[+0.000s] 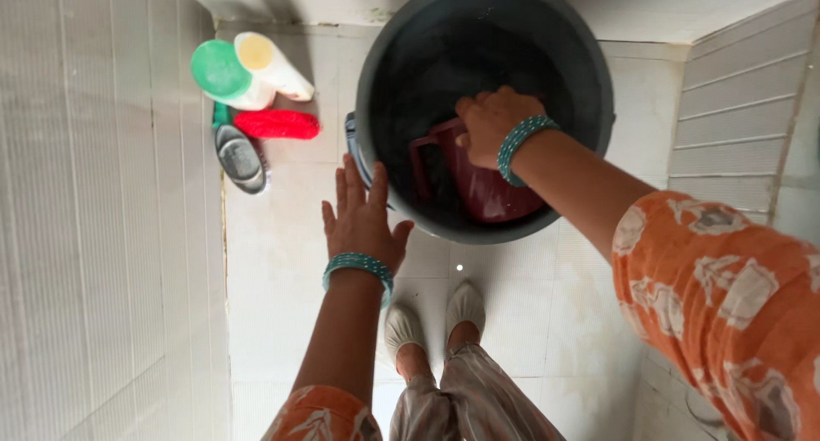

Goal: The person scoops water from a large bucket using a red plastic mug and pours it onto the tiled floor. They then use a red scrub brush to clean the grout lines along the base of the wall. The person repeatedly refills the mug from the bucket and continues scrubbing the floor area.

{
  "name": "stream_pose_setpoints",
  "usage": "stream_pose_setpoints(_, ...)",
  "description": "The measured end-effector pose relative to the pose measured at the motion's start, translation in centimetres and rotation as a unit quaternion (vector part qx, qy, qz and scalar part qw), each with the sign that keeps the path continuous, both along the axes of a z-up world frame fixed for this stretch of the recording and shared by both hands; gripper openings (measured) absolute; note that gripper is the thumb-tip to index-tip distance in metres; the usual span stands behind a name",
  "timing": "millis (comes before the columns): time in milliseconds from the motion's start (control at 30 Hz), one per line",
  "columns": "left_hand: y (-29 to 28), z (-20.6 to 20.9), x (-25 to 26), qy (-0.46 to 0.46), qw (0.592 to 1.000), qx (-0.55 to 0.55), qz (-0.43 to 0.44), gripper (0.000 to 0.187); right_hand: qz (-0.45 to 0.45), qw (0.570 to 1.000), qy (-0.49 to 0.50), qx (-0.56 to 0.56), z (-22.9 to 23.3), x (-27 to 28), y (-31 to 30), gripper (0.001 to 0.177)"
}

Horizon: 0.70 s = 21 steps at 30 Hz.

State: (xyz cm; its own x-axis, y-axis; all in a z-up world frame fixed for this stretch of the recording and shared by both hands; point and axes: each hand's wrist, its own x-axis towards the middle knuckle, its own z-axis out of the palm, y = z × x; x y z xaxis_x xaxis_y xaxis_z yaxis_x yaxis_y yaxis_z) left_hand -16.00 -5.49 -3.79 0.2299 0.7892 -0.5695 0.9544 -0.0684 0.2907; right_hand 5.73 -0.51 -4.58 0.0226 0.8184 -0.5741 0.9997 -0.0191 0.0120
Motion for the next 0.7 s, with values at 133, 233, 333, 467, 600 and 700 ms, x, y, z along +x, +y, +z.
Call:
stream_pose_setpoints(133,-0.4,-0.4,-0.3,-0.031,0.999,0.004,0.023,0.093,0.044,0.999,-0.025,-0.018,-1.9,-0.6,1.0,0.045)
stream_pose_setpoints(233,-0.2,-1.1,-0.8,-0.055,0.997,0.015,0.053,0.091,0.045,0.997,-0.038,-0.057,-2.7,-1.7,0.8,0.04)
stream_pose_setpoints(333,-0.1,-1.5,-2.3,-0.083,0.992,0.02,0.09,0.086,0.014,0.993,-0.052,-0.108,-2.6,-3.1,0.2,0.045)
stream_pose_setpoints(467,0.3,-2.0,-4.9,-0.096,0.987,0.007,0.131,0.081,-0.017,0.986,-0.085,-0.141,-3.0,-3.5,-0.9,0.055)
stream_pose_setpoints(600,0.0,-2.9,-7.3,-0.084,0.984,-0.013,0.159,0.079,-0.058,0.985,-0.089,-0.133,-5.3,-1.8,-1.8,0.055)
stream_pose_setpoints(700,-0.7,-3.3,-8.6,-0.086,0.98,-0.006,0.181,0.076,-0.039,0.99,-0.072,-0.113,-6.4,-0.5,-3.2,0.05)
